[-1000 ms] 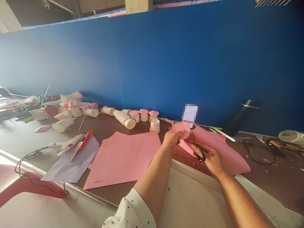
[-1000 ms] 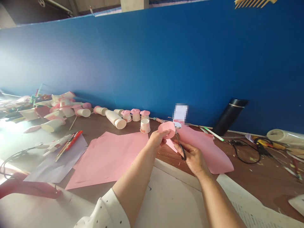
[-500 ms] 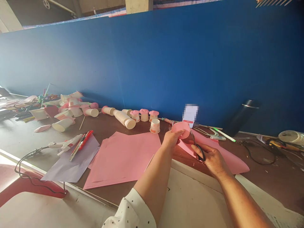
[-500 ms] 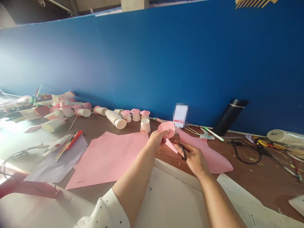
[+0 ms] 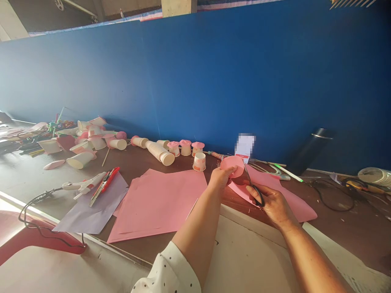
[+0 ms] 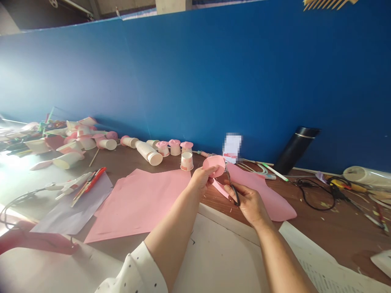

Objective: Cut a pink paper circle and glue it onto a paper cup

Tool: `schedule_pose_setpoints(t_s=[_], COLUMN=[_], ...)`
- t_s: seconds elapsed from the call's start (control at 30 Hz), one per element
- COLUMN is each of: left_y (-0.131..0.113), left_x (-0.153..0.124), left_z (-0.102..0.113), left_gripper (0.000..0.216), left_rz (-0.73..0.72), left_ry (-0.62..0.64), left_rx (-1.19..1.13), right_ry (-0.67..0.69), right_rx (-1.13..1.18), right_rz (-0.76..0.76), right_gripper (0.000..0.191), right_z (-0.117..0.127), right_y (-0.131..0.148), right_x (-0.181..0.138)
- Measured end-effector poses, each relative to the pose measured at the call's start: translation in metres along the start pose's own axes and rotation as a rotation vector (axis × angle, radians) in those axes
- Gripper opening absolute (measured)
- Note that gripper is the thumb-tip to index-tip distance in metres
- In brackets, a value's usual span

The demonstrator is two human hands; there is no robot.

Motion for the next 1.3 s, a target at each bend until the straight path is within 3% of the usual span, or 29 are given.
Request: schedule_pose_setpoints(t_s=[0.8, 1.1, 1.3], left_y=[0.001, 0.012, 0.013], left_x=[0.001, -0.002, -0.004], left_z=[0.002, -0.006, -0.005], left_gripper=[0.029, 0.030, 0.034], left_rz=[-0.001, 0.117, 0.086], left_ry=[-0.034, -0.037, -0.076], left_rx=[0.011, -0.302, -0.216], right_ry=[0.011, -0.007, 0.017], right_rx=[-0.015, -0.083, -0.103], right_rz=[-0.026, 0.010, 0.019], right_gripper=[0.043, 0.048, 0.048], right_z=[-0.003, -0.004, -0.007], right_y=[-0.002, -0.002, -0.001], right_x=[0.002, 0.001, 0.001])
Point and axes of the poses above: each hand's wrist, its own x-axis towards the middle knuckle, its own z-axis out of the back of the hand, y = z × x, the point moved 8 cm from there along x, towards the middle knuckle, and after that the axes turned 6 degrees about z, right-handed, at the moved point
